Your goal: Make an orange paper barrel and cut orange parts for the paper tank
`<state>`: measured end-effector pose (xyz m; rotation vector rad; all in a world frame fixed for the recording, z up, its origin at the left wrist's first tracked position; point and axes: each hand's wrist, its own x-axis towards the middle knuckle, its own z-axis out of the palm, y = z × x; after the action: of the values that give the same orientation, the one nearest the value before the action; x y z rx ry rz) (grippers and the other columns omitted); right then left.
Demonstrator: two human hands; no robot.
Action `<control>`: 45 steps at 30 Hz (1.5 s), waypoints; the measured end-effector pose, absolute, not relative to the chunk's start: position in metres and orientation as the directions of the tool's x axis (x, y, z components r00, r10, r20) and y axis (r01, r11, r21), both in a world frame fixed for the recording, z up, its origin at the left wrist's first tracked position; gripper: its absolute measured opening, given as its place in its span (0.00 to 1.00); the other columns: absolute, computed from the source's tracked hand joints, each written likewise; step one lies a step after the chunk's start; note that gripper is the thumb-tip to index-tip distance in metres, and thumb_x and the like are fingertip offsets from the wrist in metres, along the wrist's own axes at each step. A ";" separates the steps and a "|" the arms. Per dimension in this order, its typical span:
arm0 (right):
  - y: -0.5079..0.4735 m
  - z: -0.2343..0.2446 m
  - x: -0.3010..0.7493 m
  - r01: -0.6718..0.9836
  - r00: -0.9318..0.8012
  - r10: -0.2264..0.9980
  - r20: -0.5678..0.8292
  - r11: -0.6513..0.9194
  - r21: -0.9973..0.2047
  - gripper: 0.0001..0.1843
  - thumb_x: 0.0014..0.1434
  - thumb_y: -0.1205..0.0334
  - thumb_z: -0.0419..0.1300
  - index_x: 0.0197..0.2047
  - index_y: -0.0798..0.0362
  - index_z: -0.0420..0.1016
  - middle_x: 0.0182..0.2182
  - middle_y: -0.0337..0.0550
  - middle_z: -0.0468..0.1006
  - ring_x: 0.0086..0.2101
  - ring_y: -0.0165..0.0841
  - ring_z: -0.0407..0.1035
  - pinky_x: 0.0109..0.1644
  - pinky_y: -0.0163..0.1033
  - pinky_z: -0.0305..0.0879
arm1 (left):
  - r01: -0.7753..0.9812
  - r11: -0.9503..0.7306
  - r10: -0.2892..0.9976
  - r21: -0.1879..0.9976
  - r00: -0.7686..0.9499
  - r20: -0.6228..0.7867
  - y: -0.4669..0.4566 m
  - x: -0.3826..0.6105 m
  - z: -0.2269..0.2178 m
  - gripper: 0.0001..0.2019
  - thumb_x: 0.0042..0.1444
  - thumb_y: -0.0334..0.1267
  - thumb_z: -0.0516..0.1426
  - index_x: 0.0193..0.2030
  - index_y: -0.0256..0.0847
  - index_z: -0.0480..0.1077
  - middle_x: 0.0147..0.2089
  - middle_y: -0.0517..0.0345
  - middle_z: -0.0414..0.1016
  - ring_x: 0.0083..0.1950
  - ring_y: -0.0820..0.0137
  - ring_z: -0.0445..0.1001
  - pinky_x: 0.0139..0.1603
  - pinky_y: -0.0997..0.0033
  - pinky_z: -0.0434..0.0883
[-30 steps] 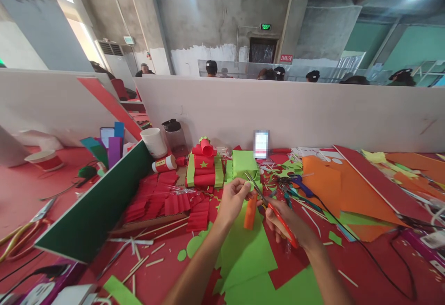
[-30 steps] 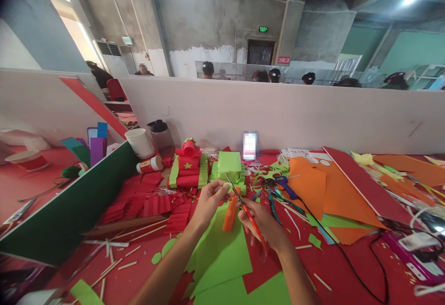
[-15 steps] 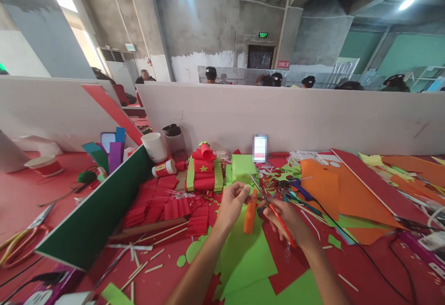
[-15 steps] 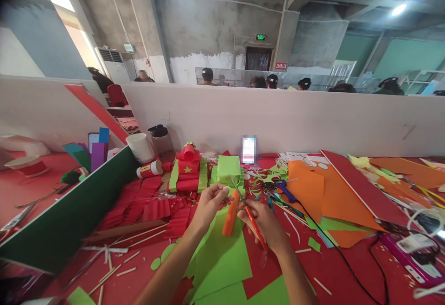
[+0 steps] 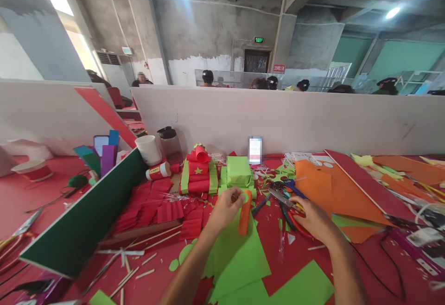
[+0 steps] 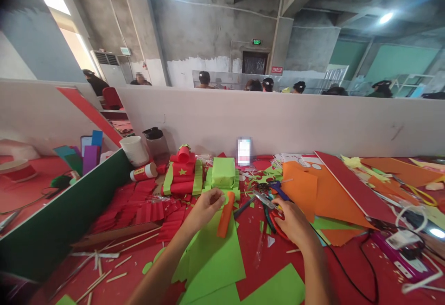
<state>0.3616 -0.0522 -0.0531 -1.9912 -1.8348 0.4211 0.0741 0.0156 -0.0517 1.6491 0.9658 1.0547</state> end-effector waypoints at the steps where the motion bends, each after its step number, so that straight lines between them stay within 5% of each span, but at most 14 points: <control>1: -0.053 -0.055 0.365 0.878 0.088 0.996 0.033 -0.062 -0.474 0.22 0.53 0.68 0.57 0.52 0.48 0.73 0.42 0.47 0.80 0.41 0.39 0.75 0.40 0.37 0.65 | 0.176 -0.282 0.922 0.943 0.322 0.215 0.016 0.074 -0.053 0.12 0.55 0.44 0.57 0.27 0.39 0.67 0.26 0.61 0.64 0.27 0.73 0.61 0.28 0.74 0.59; 6: -0.057 -0.057 0.365 0.912 0.074 0.997 -0.007 -0.071 -0.405 0.23 0.52 0.71 0.58 0.51 0.47 0.75 0.43 0.47 0.80 0.44 0.42 0.74 0.43 0.38 0.64 | 0.353 -0.357 0.917 0.865 0.311 0.252 0.013 0.073 -0.060 0.09 0.52 0.40 0.59 0.24 0.41 0.66 0.28 0.58 0.67 0.30 0.69 0.64 0.31 0.71 0.60; 14: -0.056 -0.063 0.362 0.917 0.087 0.995 0.045 -0.062 -0.394 0.19 0.53 0.70 0.57 0.48 0.47 0.76 0.44 0.47 0.79 0.45 0.41 0.74 0.44 0.38 0.65 | 0.402 -0.342 0.920 0.850 0.328 0.215 0.010 0.074 -0.068 0.08 0.50 0.41 0.60 0.24 0.42 0.68 0.24 0.60 0.68 0.26 0.70 0.63 0.26 0.72 0.55; 20: -0.051 -0.048 0.327 0.878 0.099 0.989 0.114 -0.033 -0.478 0.12 0.60 0.59 0.56 0.46 0.49 0.73 0.39 0.47 0.78 0.39 0.42 0.73 0.38 0.40 0.64 | 0.479 -0.259 0.943 0.839 0.313 0.112 0.010 0.076 -0.072 0.10 0.49 0.40 0.60 0.24 0.41 0.63 0.22 0.64 0.63 0.23 0.73 0.56 0.24 0.73 0.49; 25: -0.050 -0.042 0.287 0.678 -0.019 0.993 0.113 0.095 -0.729 0.16 0.62 0.52 0.55 0.51 0.49 0.69 0.30 0.41 0.77 0.30 0.36 0.73 0.33 0.38 0.63 | 0.403 -0.234 0.942 0.885 0.318 0.105 0.010 0.077 -0.065 0.13 0.51 0.43 0.59 0.24 0.41 0.61 0.23 0.65 0.60 0.25 0.73 0.56 0.26 0.74 0.52; 33: -0.043 -0.066 0.257 0.231 -0.156 0.988 0.007 0.043 -0.972 0.36 0.61 0.46 0.59 0.67 0.47 0.50 0.37 0.40 0.76 0.34 0.35 0.75 0.37 0.39 0.69 | 0.056 -0.156 0.935 0.986 0.330 0.129 0.014 0.079 -0.052 0.18 0.51 0.50 0.62 0.27 0.40 0.62 0.23 0.67 0.58 0.25 0.76 0.57 0.27 0.77 0.57; 40: -0.036 -0.071 0.237 -0.164 -0.178 0.984 0.017 -0.013 -0.986 0.31 0.55 0.49 0.66 0.59 0.49 0.62 0.37 0.42 0.79 0.38 0.39 0.75 0.39 0.39 0.70 | -0.060 -0.181 0.901 0.982 0.391 0.190 0.008 0.082 -0.045 0.16 0.51 0.49 0.64 0.30 0.37 0.69 0.32 0.59 0.70 0.32 0.73 0.67 0.35 0.75 0.65; 45: -0.035 -0.060 0.235 -0.298 -0.042 0.999 -0.014 -0.026 -0.954 0.29 0.53 0.50 0.67 0.54 0.50 0.66 0.39 0.43 0.79 0.39 0.38 0.74 0.38 0.38 0.70 | -0.041 -0.228 0.918 0.973 0.323 0.228 0.008 0.079 -0.042 0.18 0.55 0.51 0.61 0.27 0.37 0.70 0.25 0.62 0.65 0.28 0.74 0.64 0.31 0.75 0.62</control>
<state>0.2350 -0.0349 -0.0599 -0.9778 -1.0006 1.3811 0.0789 0.0082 -0.0421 1.5131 0.8370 1.1201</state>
